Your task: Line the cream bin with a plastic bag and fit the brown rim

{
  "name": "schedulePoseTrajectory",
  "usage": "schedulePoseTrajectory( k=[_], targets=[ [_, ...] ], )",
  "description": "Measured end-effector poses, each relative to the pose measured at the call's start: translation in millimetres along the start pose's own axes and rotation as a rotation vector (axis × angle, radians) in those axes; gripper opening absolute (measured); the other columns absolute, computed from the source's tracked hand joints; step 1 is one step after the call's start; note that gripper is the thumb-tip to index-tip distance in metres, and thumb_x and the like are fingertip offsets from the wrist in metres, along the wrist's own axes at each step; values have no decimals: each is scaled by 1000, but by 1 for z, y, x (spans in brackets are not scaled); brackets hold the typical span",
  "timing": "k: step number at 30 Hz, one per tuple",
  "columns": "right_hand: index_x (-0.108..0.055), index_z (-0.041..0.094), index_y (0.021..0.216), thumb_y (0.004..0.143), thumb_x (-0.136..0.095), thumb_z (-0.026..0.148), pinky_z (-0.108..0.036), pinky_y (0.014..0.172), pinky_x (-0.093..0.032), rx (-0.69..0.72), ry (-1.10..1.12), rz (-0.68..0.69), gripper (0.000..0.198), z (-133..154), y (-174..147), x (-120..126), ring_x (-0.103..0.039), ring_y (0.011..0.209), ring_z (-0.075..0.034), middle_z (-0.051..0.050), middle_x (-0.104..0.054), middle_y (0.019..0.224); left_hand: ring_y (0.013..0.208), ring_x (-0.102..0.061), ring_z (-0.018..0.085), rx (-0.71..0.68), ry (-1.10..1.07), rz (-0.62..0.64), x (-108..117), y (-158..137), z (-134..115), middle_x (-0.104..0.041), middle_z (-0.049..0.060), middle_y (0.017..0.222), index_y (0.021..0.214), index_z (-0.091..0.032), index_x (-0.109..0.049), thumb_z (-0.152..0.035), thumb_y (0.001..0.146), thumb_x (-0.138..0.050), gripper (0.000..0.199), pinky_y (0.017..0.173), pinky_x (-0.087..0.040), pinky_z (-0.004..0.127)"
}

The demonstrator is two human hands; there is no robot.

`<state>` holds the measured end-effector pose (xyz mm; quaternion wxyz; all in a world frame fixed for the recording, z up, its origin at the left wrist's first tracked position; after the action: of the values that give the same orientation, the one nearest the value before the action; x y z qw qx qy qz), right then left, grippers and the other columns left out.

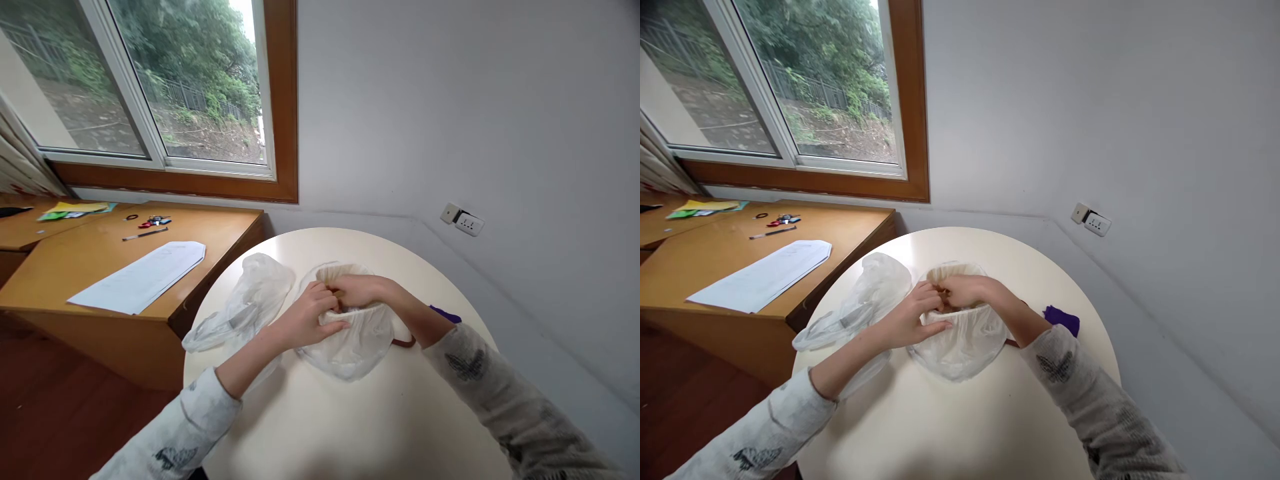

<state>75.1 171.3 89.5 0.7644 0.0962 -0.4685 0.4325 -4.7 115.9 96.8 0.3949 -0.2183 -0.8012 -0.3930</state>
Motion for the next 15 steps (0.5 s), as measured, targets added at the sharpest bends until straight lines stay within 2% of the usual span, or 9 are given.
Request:
schedulePoseTrajectory(
  k=[2, 4, 6, 8, 9, 11, 13, 15],
  targets=[
    [-63, 23, 92, 80, -44, 22, -27, 64, -44, 79, 114, -172, 22, 4, -14, 18, -58, 72, -14, 1, -65, 86, 101, -47, 21, 15, -42, -63, 0, -4, 1, -54, 7, 94, 79, -20, -55, -33, 79, -57, 13, 93, -36, 37],
    [-63, 24, 94, 83, -42, 27, -29, 77, -44, 123, 219, -463, 23, -3, -32, 39, -58, 85, -15, 0, -65, 94, 121, -34, 26, 72, -101, -146, -1, -9, 6, -41, 11, 124, 92, -21, -56, -31, 76, -60, 20, 99, -33, 39],
    [-64, 24, 93, 83, -46, 32, -32, 89, -39, 101, 313, -761, 22, -22, -50, 52, -56, 98, -17, -2, -64, 101, 132, -18, 29, 169, -181, -217, -5, -15, 14, -18, 11, 141, 118, -25, -44, -34, 70, -67, 54, 103, -28, 44],
    [-62, 25, 101, 83, -47, 38, -34, 95, -35, 62, 509, -951, 27, -48, -61, 48, -50, 110, -18, -3, -59, 114, 134, -9, 31, 281, -281, -270, -14, -20, 23, -6, 12, 146, 137, -28, -14, -38, 63, -73, 95, 105, -22, 49],
    [-58, 27, 108, 83, -45, 42, -34, 97, -34, 48, 658, -975, 32, -62, -61, 39, -46, 116, -18, -3, -54, 122, 135, -7, 31, 335, -334, -290, -20, -22, 28, -3, 12, 147, 139, -28, -1, -39, 60, -74, 108, 106, -19, 50],
    [-50, 30, 119, 85, -37, 51, -36, 96, -36, 28, 970, -922, 42, -83, -53, 13, -43, 120, -18, -2, -46, 132, 135, -6, 32, 427, -439, -313, -32, -26, 36, 1, 13, 148, 138, -28, 13, -39, 58, -76, 120, 107, -16, 50],
    [-46, 30, 123, 84, -32, 58, -37, 93, -39, 0, 1147, -840, 51, -93, -42, -14, -48, 115, -19, -3, -50, 128, 135, -6, 31, 488, -527, -311, -45, -29, 41, 4, 11, 148, 137, -29, 17, -37, 58, -76, 123, 108, -15, 48],
    [-51, 25, 120, 82, -29, 62, -38, 89, -42, -8, 1171, -815, 57, -93, -35, -34, -54, 107, -22, -5, -60, 115, 135, -7, 29, 524, -580, -313, -54, -31, 42, 5, 10, 148, 137, -30, 18, -34, 58, -76, 123, 109, -14, 46]
  ],
)
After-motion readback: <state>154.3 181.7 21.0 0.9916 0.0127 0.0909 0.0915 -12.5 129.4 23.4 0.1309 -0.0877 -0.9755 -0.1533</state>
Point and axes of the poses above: each hand's wrist, its own y-axis towards the middle knuckle, its own x-axis out of the back of the hand, z = x × y, the point moved 6 cm from there along y, towards the middle knuckle
